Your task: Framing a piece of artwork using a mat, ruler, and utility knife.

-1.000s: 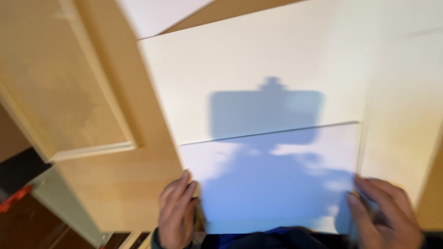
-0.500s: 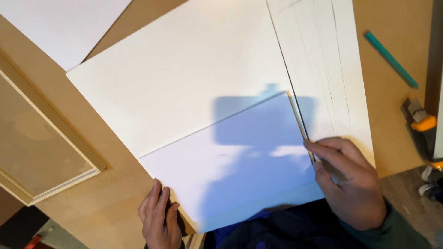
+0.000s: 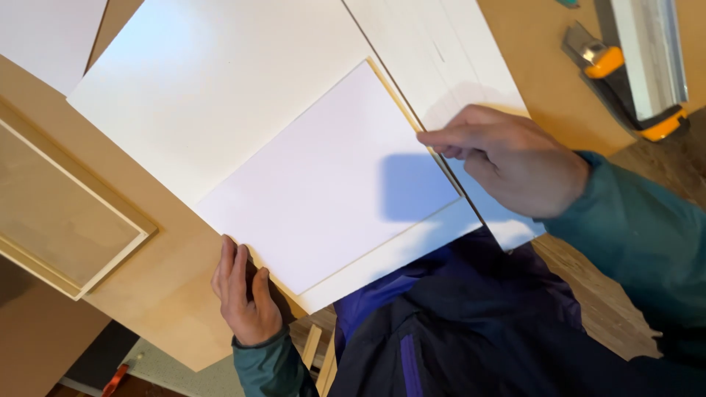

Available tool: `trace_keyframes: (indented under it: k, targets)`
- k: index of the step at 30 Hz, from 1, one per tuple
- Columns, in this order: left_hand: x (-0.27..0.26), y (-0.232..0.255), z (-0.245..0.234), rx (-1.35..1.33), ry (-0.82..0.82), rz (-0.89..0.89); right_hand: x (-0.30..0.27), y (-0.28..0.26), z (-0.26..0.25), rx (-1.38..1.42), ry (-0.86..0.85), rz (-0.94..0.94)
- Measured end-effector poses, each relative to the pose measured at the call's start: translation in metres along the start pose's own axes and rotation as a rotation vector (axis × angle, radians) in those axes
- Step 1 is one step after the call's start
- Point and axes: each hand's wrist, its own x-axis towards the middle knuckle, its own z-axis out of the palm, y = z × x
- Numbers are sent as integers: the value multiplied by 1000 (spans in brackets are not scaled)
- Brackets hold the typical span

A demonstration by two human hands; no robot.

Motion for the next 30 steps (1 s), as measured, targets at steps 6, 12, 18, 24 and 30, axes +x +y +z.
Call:
trace_keyframes:
  k: [6, 12, 18, 24, 30]
  targets:
    - [-6, -2, 1, -20, 10, 24, -7, 8, 2, 13, -4, -21]
    - [-7, 2, 1, -44, 18, 22, -9, 10, 1, 46, -5, 14]
    - [-6, 4, 1, -68, 12, 7, -9, 7, 1, 77, -2, 19]
    - [-4, 7, 0, -89, 24, 2, -6, 4, 3, 108, 9, 80]
    - [-5, 3, 1, -43, 18, 19, -6, 3, 3, 99, 20, 95]
